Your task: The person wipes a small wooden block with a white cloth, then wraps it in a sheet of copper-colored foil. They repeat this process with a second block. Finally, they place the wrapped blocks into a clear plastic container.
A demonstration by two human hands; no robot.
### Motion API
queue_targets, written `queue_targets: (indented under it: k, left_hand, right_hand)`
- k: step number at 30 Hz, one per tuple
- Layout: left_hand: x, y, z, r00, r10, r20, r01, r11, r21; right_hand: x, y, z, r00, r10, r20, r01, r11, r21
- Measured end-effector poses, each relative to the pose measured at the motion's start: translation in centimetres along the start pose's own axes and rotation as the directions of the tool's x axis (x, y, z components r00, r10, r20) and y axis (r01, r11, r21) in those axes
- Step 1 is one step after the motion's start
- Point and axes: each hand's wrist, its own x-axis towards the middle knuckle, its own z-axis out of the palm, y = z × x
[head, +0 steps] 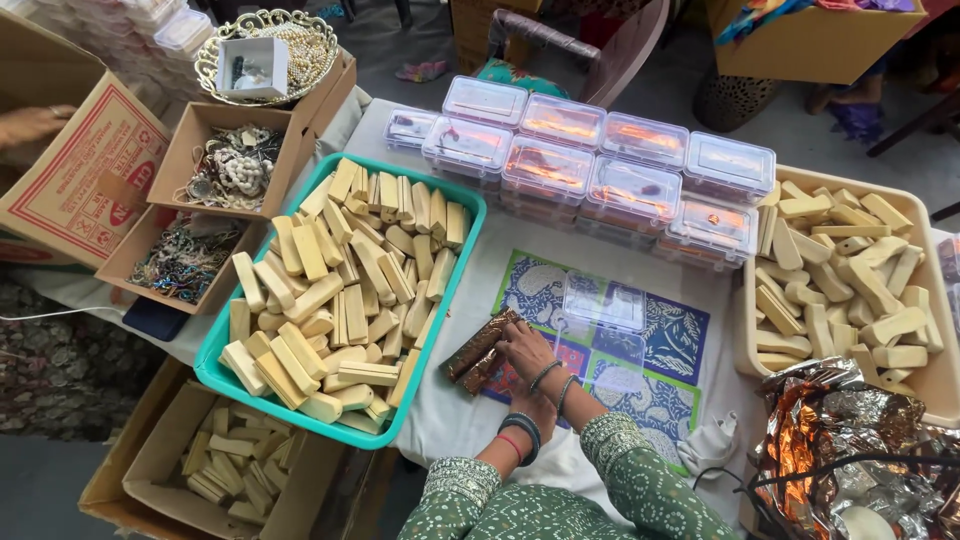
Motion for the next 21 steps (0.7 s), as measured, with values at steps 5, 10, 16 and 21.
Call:
queue_targets:
  k: [5, 10, 16, 21]
  left_hand:
    - [-0.2, -0.2, 0.5, 0.978, 0.011, -0.208, -0.022, 0.999, -0.049]
    - [0.0, -0.3, 1.4, 0.955, 0.02, -0.296, -0.051, 0.994, -0.095]
    - [0.4, -0.3, 1.7, 1.0, -0.024, -0.015, 0.022, 0.996, -0.092]
    - [-0.2, -0.1, 0.4, 0.977, -0.012, -0.213, -0.014, 0.992, -0.122]
  right_hand:
    - [-0.1, 0.3, 0.4, 0.994, -0.093, -0.065, 0.092, 0.996, -0.018]
    - [-0.5, 0.7, 0.6, 0.983, -0.164, -0.083, 0.164, 0.986, -0.008]
    - [0.0, 1.5, 1.7, 0.987, -0.139, 0.082, 0.143, 0.988, -0.057]
    - [0.3, 1.7, 1.8, 0.981, -0.155, 0.118, 0.165, 0.983, -0.079]
